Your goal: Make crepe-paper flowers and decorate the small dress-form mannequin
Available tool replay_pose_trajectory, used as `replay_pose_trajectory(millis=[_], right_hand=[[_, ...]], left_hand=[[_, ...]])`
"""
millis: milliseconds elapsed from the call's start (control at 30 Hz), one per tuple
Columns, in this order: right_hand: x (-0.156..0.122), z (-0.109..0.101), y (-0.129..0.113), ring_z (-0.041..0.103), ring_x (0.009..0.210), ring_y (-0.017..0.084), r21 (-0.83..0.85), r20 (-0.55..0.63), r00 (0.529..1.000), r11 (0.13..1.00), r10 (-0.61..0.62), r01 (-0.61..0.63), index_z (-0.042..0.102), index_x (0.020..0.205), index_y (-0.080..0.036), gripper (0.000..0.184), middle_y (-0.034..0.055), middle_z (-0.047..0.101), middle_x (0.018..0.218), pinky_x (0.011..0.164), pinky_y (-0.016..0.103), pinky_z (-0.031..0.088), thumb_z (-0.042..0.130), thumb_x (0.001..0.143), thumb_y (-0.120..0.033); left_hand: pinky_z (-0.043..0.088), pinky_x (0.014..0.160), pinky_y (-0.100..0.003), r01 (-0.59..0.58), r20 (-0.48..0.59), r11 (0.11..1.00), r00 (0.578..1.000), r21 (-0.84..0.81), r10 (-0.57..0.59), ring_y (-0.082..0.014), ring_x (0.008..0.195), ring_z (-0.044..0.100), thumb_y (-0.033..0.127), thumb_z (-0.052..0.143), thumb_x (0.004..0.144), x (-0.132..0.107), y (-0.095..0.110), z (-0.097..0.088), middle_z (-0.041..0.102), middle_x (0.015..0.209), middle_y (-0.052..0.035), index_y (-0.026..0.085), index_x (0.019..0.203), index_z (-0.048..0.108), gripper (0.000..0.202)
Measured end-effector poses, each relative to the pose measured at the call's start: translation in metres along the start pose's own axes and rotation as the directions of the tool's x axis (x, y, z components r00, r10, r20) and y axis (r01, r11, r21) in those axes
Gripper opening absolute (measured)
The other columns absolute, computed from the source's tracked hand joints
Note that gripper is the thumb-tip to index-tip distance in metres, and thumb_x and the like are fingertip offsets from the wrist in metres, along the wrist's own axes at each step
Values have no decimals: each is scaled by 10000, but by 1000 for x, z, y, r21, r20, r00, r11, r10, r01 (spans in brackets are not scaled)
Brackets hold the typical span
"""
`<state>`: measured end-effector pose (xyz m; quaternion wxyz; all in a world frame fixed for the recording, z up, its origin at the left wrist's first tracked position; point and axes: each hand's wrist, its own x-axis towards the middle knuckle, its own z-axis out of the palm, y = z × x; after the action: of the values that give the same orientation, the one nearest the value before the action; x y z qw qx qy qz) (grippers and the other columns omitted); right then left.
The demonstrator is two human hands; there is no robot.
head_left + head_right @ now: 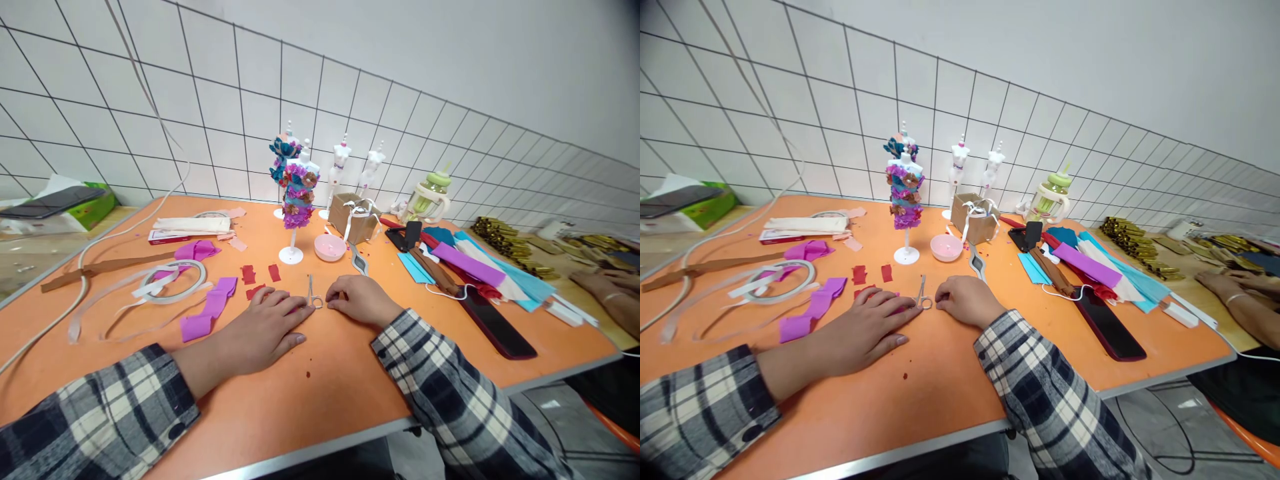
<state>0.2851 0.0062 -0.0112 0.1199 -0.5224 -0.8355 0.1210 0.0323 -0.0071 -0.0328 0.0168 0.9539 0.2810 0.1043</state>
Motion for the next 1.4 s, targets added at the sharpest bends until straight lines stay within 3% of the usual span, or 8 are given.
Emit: replay_pose_trajectory(millis=[100,233,500,767,900,1000,1167,1400], right_hand=[[-1,0,0,626,844,154,35,-27,1000,999,-7,8,745,984,-235,139,9,718,905,718,266,399,664,873,-259],[-1,7,-11,625,868,147,56,-62,993,993,-102,105,743,1012,-250,159,9,696,928,751,261,404,655,881,-273],[4,12,-14,594,786,153,-10,8,1000,1000,-19,19,725,860,-210,103,16,676,830,641,266,331,698,853,-309],[2,9,-2,586,726,126,54,-11,999,998,32,-32,687,937,-222,167,-25,670,808,610,243,332,738,808,-314],[1,12,-7,605,815,132,75,-64,997,996,-40,44,696,1032,-246,204,-18,668,888,713,252,383,707,833,-292],[0,14,-13,621,849,140,55,-92,991,993,-100,105,729,971,-251,125,-9,677,907,732,257,395,675,861,-276],[4,18,-19,635,905,163,-27,-98,992,996,-82,80,742,981,-252,141,12,697,971,737,269,401,638,903,-307],[8,23,-20,632,881,161,-51,-87,995,997,-59,55,719,948,-229,116,20,689,1001,698,266,391,618,896,-256]], left_hand=[[255,1020,-508,3,8,1000,1000,-5,-3,-323,1160,519,386,457,999,0,-1,0,619,1355,-83,267,1423,506,443],[253,1030,-518,3,9,1000,1000,-12,-3,-323,1164,518,393,473,993,0,-1,1,616,1353,-86,274,1406,522,433],[247,1055,-537,9,2,1000,1000,-23,-9,-330,1198,514,412,452,1002,-1,-1,2,611,1369,-120,185,1430,489,485],[274,1038,-523,-10,-15,999,1000,-36,9,-330,1199,518,392,488,988,-1,-2,-1,638,1326,-115,220,1393,529,441],[286,1028,-532,-8,-15,999,1000,-33,7,-331,1181,529,389,490,988,0,-1,-1,639,1321,-117,211,1372,547,428],[324,1018,-515,-2,-31,999,1000,-47,1,-325,1167,542,391,496,986,0,-2,1,637,1316,-122,198,1391,530,451],[395,993,-472,-14,-50,994,999,-110,8,-308,1165,555,384,502,984,0,-5,5,628,1317,-124,218,1405,517,452],[410,1029,-491,1,-69,985,998,-170,-13,-309,1202,577,353,474,1001,0,-7,7,634,1332,-148,197,1459,447,485]])
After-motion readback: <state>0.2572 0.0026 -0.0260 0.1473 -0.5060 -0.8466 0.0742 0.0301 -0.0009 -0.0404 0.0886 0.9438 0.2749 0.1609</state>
